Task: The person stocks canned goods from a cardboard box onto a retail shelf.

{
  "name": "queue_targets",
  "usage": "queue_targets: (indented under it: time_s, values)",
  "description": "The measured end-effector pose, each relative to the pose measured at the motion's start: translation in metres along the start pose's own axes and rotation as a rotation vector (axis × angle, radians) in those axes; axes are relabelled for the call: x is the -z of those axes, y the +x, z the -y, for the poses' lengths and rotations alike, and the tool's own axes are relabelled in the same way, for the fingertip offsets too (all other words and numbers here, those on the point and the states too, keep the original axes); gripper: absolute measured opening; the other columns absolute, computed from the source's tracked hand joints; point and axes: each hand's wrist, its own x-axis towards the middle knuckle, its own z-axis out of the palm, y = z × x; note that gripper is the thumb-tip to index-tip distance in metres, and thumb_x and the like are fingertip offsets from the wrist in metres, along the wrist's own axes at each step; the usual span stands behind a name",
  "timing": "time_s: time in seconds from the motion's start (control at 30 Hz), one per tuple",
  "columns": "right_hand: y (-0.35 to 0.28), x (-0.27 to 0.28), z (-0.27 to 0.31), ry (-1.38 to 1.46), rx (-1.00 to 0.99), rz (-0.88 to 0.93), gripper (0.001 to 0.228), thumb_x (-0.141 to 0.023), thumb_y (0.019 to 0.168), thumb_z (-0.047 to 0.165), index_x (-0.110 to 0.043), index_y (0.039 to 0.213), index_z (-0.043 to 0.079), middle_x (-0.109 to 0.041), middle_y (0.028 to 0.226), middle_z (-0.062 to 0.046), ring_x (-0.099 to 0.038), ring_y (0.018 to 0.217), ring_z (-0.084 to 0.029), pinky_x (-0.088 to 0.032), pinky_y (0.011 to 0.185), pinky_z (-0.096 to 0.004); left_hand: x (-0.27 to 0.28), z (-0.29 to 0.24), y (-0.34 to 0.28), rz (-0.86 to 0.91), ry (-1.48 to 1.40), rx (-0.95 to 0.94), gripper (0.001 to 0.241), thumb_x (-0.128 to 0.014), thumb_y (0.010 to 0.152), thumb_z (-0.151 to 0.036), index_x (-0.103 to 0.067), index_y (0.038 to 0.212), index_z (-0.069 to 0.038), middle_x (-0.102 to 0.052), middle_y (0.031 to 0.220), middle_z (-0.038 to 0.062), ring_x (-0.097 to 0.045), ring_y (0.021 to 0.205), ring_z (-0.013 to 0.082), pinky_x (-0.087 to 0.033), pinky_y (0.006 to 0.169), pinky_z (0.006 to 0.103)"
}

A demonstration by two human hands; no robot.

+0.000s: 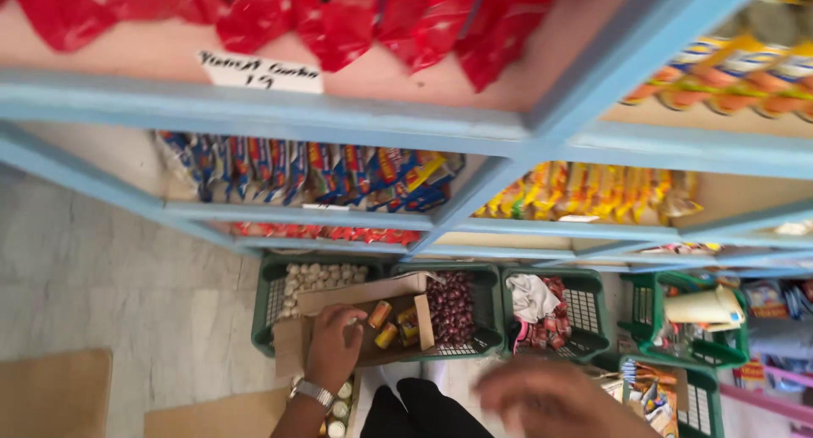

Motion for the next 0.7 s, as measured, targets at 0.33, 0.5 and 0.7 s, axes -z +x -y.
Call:
queue_targets:
  time_s: [0.33,0.5,0.7]
  values:
    - [0.24,-0.006,-0.253,0.02,-0.413,0.222,0.041,-0.06,0.097,0.019,-0.058,0.138,0.014,-0.066,0.11,-0.004,-0.067,0.093,-0.016,-0.056,0.079,-0.033,-0.178,0.21,-0.059,0.071,-0.158,0.589,0.03,-0.074,0.081,-0.018,-0.074,0.111,-0.014,-0.076,0.105,0.009,-0.072,0.098,0.0256,-0.057,0.089,0.0384]
    - [0.323,-0.052,-0.384,0.074,-0.545,0.132,0.045,-0.065,0.093,0.012,-0.06,0.138,0.009,-0.063,0.098,-0.002,-0.061,0.082,-0.014,-0.052,0.071,-0.033,-0.258,0.279,-0.1,0.037,-0.385,0.714,0.031,-0.073,0.082,-0.021,-0.075,0.112,-0.012,-0.079,0.11,0.008,-0.075,0.105,0.0209,-0.058,0.092,0.0349]
    - [0.373,-0.116,-0.551,-0.15,-0.376,0.031,0.047,-0.064,0.088,0.008,-0.066,0.134,0.004,-0.067,0.095,-0.012,-0.06,0.081,-0.018,-0.049,0.068,-0.035,-0.283,0.298,-0.112,0.036,-0.361,0.89,0.036,-0.072,0.084,-0.025,-0.074,0.117,-0.012,-0.079,0.112,0.008,-0.075,0.106,0.0202,-0.057,0.095,0.0343]
